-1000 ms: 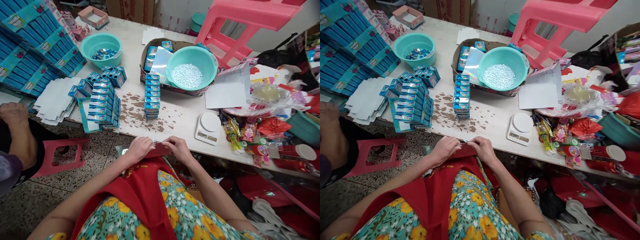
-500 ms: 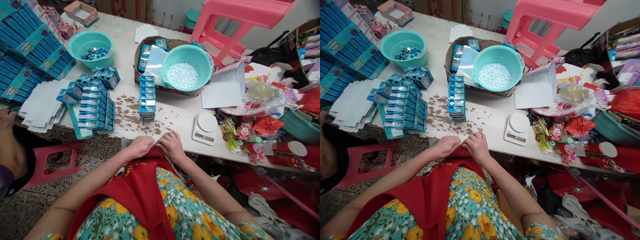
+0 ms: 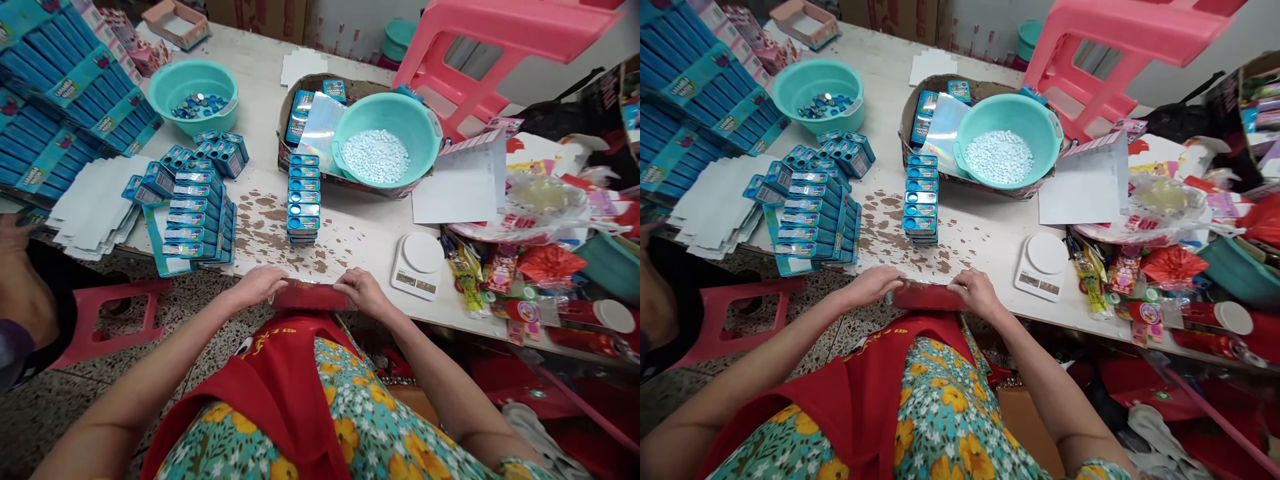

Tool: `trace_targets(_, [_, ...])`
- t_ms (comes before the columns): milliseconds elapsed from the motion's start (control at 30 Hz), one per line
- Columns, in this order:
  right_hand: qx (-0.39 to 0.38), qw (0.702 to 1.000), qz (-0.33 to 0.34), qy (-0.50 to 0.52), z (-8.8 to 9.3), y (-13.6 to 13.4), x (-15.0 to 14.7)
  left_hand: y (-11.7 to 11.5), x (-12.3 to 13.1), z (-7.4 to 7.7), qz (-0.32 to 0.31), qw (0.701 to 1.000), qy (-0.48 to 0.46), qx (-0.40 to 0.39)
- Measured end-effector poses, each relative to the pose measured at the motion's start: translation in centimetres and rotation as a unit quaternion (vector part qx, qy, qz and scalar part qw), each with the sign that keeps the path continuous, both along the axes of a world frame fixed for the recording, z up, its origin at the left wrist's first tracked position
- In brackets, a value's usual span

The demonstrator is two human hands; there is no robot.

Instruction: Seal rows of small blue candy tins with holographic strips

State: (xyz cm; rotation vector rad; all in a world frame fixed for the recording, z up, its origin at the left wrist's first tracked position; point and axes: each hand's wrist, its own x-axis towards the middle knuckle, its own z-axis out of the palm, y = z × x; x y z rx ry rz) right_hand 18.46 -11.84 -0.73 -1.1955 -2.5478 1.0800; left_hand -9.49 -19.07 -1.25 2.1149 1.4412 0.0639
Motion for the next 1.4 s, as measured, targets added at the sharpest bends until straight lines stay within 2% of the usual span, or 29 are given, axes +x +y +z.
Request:
trace_targets(67, [-0.023, 0.999, -0.001, 0.031, -0.1, 0.0, -0.3, -0.1, 0.9, 0.3, 0.027, 0.997, -0.019, 0.076])
trace_targets(133, [-0.041, 0.997, -0.01, 0.057, 0.1, -0.1, -0.6, -0.3, 2.1, 0.4, 0.039, 0.993, -0.032, 0.11])
trace_targets(233, [-0.061, 0.995, -0.024, 0.071, 0.4, -0.2, -0.6, -0.5, 3.4, 0.0, 0.054, 0.993, -0.036, 0.102])
trace_targets(333, [-0.067, 0.996, -0.022, 0.056, 0.6, -0.4, -0.5, -0.7, 3.3, -0.4, 0.037, 0.994, -0.039, 0.09])
trace_targets(400, [-0.027, 0.999, -0.023, 0.029, 0.9, -0.7, -0.9, -0.7, 3.0, -0.3, 0.016, 0.996, -0.052, 0.076])
trace_targets(533, [0.132, 0.991, -0.022, -0.011, 1.5, -2.2, -3.4, -0.4, 2.7, 0.3, 0.004, 0.996, -0.081, 0.044])
trace_targets(600, [0.147, 0.989, 0.007, -0.012, 1.6, -2.8, -4.7, -0.4, 2.8, 0.6, 0.007, 0.997, -0.069, 0.042])
trace_targets(667, [0.119, 0.993, 0.022, -0.012, 1.4, -3.1, -5.7, -0.4, 2.6, 0.7, -0.002, 0.998, -0.042, 0.044])
trace_targets(800, [0.072, 0.997, 0.025, -0.013, 0.8, -2.8, -6.0, -0.8, 1.8, 0.4, -0.031, 0.999, -0.001, 0.036])
trace_targets(933, [0.058, 0.998, 0.028, -0.018, 0.6, -2.2, -5.5, -1.1, 0.4, -0.2, -0.032, 0.999, 0.022, -0.011])
trace_targets(1100, [0.02, 1.0, 0.024, -0.004, 0.2, -2.0, -5.4, -1.0, -1.4, -0.2, -0.027, 0.993, -0.042, -0.11])
trace_targets(1200, [0.015, 1.0, 0.024, 0.002, -0.1, -2.0, -5.6, -1.0, -2.4, -0.5, -0.011, 0.979, -0.1, -0.177])
trace_targets(1267, [0.014, 1.0, 0.023, 0.001, -0.4, -1.8, -5.4, -1.2, -3.3, -1.1, 0.004, 0.976, -0.11, -0.19])
trace_targets(1400, [0.004, 1.0, -0.007, 0.0, -1.3, -0.8, -3.8, -2.3, -5.3, -2.0, 0.071, 0.984, -0.03, -0.158])
